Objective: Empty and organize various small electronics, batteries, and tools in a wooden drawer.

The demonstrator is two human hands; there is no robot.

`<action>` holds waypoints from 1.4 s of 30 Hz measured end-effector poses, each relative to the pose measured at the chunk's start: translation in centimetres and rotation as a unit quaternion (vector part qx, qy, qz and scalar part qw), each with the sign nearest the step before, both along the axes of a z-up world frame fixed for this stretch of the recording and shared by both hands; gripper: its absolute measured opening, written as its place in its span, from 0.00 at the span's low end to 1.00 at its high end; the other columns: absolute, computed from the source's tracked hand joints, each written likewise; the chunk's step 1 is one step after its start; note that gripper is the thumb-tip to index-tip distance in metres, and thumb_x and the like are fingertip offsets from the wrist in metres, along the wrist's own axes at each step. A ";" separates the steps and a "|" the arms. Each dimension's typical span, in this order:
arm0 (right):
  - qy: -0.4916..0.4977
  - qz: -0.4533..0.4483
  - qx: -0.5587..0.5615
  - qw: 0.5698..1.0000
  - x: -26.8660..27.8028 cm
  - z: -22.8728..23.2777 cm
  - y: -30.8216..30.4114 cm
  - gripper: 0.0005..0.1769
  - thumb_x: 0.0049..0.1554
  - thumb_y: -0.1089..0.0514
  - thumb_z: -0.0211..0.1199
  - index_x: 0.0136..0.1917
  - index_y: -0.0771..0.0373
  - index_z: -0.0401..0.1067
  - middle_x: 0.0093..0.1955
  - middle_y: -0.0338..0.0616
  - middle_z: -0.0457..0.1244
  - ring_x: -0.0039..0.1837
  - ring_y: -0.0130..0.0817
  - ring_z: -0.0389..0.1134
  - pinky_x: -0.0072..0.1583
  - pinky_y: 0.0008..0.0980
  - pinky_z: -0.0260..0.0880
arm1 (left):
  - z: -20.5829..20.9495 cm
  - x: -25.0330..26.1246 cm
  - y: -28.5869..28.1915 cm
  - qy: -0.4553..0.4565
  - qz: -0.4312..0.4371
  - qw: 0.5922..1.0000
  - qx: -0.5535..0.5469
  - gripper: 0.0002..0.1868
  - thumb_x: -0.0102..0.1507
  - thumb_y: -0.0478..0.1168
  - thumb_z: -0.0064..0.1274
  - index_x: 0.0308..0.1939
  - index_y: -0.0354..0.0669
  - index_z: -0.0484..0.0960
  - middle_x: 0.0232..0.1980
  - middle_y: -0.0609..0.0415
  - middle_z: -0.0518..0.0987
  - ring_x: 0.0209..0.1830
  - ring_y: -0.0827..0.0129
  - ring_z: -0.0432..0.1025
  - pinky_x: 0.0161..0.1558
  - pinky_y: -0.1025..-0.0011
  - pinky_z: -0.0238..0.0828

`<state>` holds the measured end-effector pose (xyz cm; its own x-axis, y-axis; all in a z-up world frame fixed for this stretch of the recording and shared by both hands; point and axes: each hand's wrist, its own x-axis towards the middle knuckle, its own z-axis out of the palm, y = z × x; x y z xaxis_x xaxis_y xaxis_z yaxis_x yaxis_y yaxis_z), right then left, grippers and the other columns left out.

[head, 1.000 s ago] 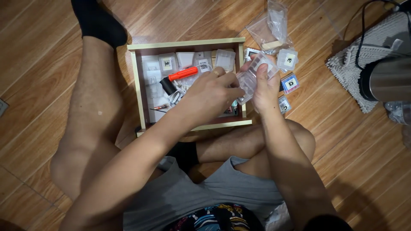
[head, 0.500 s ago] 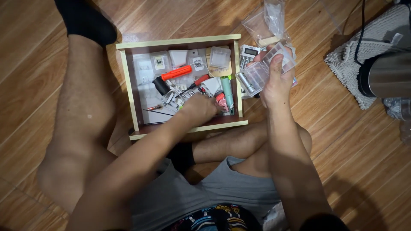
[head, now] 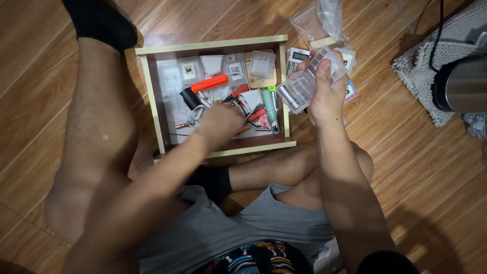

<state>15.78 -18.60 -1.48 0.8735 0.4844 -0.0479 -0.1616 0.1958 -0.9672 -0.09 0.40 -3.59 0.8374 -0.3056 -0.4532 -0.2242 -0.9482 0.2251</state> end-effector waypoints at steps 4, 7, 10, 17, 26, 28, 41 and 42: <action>0.011 -0.011 -0.002 1.000 -0.1 0.0 -0.4 0.30 0.67 0.38 0.61 0.66 0.65 0.63 0.50 0.48 0.65 0.49 0.38 0.72 0.53 0.38 0.78 | -1.6 1.7 -4.2 -0.101 -0.034 0.993 -0.043 0.13 0.64 0.39 0.52 0.52 0.48 0.83 0.54 0.52 0.79 0.56 0.57 0.75 0.52 0.59 0.72; 0.019 -0.015 -0.003 1.000 0.1 -0.1 -0.6 0.30 0.68 0.37 0.59 0.65 0.66 0.64 0.50 0.47 0.66 0.49 0.37 0.72 0.53 0.37 0.77 | -2.6 3.0 -5.3 -0.134 -0.084 0.987 -0.031 0.20 0.60 0.39 0.52 0.57 0.50 0.80 0.62 0.54 0.74 0.56 0.56 0.73 0.46 0.58 0.71; 0.018 -0.021 0.000 1.000 0.2 -0.2 -1.0 0.30 0.67 0.38 0.60 0.65 0.65 0.64 0.50 0.47 0.65 0.49 0.38 0.72 0.53 0.38 0.78 | -0.9 3.4 -4.6 -0.089 -0.099 0.991 0.013 0.22 0.59 0.40 0.51 0.58 0.52 0.80 0.63 0.54 0.73 0.55 0.56 0.73 0.45 0.60 0.71; 0.007 -0.001 -0.025 1.000 1.0 -0.3 -0.5 0.29 0.67 0.38 0.61 0.63 0.66 0.63 0.47 0.47 0.65 0.48 0.37 0.71 0.52 0.37 0.76 | -2.6 0.5 -0.6 -0.085 -0.022 0.996 -0.023 0.13 0.63 0.40 0.51 0.50 0.48 0.84 0.57 0.52 0.79 0.55 0.56 0.74 0.52 0.57 0.70; -0.016 0.021 -0.047 0.999 2.0 -0.3 -1.4 0.29 0.66 0.37 0.62 0.60 0.65 0.65 0.46 0.46 0.66 0.49 0.36 0.73 0.54 0.36 0.78 | -1.6 -0.1 2.1 -0.130 0.456 0.804 -0.358 0.13 0.63 0.35 0.51 0.50 0.43 0.83 0.47 0.49 0.84 0.46 0.58 0.80 0.47 0.61 0.78; -0.022 0.024 -0.049 0.998 1.9 -0.6 -1.4 0.28 0.66 0.37 0.62 0.60 0.65 0.65 0.46 0.46 0.66 0.48 0.36 0.73 0.53 0.36 0.78 | -0.9 0.6 1.3 -0.089 0.522 0.739 -0.417 0.12 0.65 0.35 0.48 0.51 0.43 0.82 0.47 0.49 0.84 0.44 0.59 0.81 0.44 0.62 0.80; -0.018 0.044 -0.043 0.998 1.8 -0.9 -2.2 0.27 0.67 0.40 0.61 0.62 0.66 0.65 0.47 0.46 0.66 0.48 0.37 0.72 0.53 0.37 0.77 | -6.4 7.3 -8.7 -0.037 0.080 0.996 -0.001 0.11 0.62 0.39 0.52 0.44 0.46 0.88 0.58 0.49 0.76 0.59 0.53 0.71 0.54 0.53 0.67; -0.011 0.040 -0.031 0.999 1.7 -1.0 -2.2 0.28 0.67 0.40 0.61 0.62 0.67 0.65 0.47 0.47 0.66 0.48 0.38 0.72 0.54 0.38 0.77 | -7.1 7.4 -9.1 -0.033 0.116 0.993 0.001 0.12 0.62 0.39 0.52 0.46 0.46 0.87 0.56 0.49 0.77 0.57 0.53 0.72 0.50 0.52 0.69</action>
